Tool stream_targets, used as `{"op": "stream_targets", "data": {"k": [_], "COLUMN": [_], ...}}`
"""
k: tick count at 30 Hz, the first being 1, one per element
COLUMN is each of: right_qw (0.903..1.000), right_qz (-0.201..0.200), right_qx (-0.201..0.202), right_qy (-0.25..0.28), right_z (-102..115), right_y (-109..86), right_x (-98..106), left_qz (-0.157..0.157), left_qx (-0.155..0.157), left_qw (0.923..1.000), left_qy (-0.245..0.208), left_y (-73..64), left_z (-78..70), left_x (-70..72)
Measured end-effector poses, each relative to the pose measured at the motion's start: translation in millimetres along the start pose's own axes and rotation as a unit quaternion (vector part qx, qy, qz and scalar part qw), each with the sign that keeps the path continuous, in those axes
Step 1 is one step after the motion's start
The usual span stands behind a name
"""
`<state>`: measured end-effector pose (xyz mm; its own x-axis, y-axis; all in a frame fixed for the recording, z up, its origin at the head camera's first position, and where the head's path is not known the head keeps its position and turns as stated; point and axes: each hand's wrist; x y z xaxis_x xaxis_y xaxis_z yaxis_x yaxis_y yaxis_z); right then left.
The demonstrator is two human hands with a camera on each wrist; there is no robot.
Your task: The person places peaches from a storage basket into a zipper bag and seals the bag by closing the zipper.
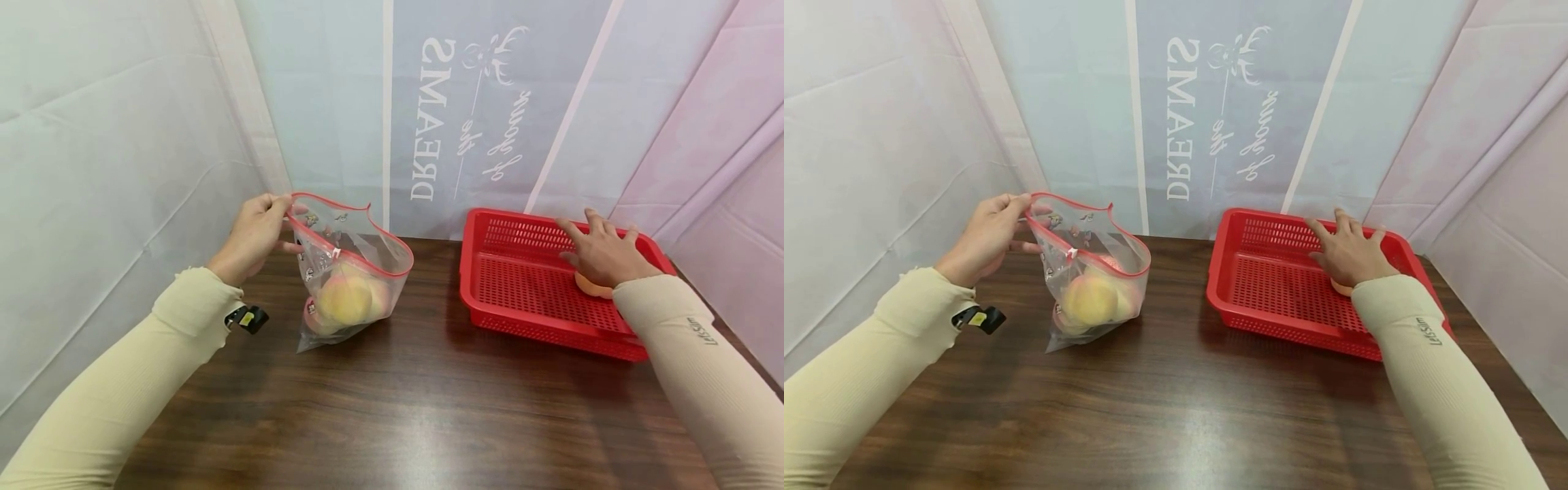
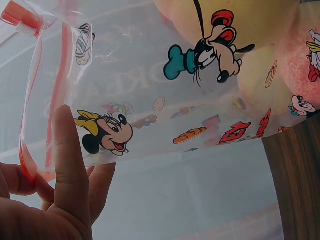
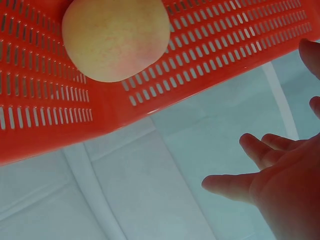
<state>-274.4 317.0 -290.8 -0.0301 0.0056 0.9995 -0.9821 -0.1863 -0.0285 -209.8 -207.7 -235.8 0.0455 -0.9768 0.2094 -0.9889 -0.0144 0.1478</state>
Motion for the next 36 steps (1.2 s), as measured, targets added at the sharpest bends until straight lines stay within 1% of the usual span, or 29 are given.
{"op": "stream_targets", "data": {"k": [8,17,27,32,36], "right_qw": [0.9999,0.9986,0.9964,0.9943,0.992], "right_qz": [0.011,0.036,0.037,0.046,0.061], "right_qx": [-0.008,-0.035,-0.045,-0.047,-0.059], "right_qy": [-0.003,-0.016,-0.061,-0.083,-0.093], "right_z": [-5.4,-11.9,-14.1,-18.3,-19.7], "right_y": [2.6,6.0,8.7,9.6,10.6], "right_x": [-3.1,-13.8,-26.8,-32.7,-34.4], "left_qz": [-0.002,-0.002,-0.003,-0.003,-0.003], "left_qx": [0.001,0.003,0.001,0.001,0.002], "left_qw": [1.0,1.0,0.9999,0.9999,0.9999], "left_qy": [0.006,0.005,0.01,0.012,0.012], "left_y": [-0.5,-0.4,-1.2,-1.6,-1.9], "left_z": [-0.3,1.4,2.6,2.3,1.5], "left_x": [-0.2,-0.1,0.3,0.1,0.3]}}
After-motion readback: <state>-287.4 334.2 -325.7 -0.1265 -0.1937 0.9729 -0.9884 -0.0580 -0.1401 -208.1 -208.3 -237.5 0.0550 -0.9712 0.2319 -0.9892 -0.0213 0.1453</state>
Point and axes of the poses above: each hand's wrist, its own y-axis towards the middle knuckle, its own x-axis out of the back of the hand, z = x × y, and after that the axes turned 6 degrees about -x, right-handed
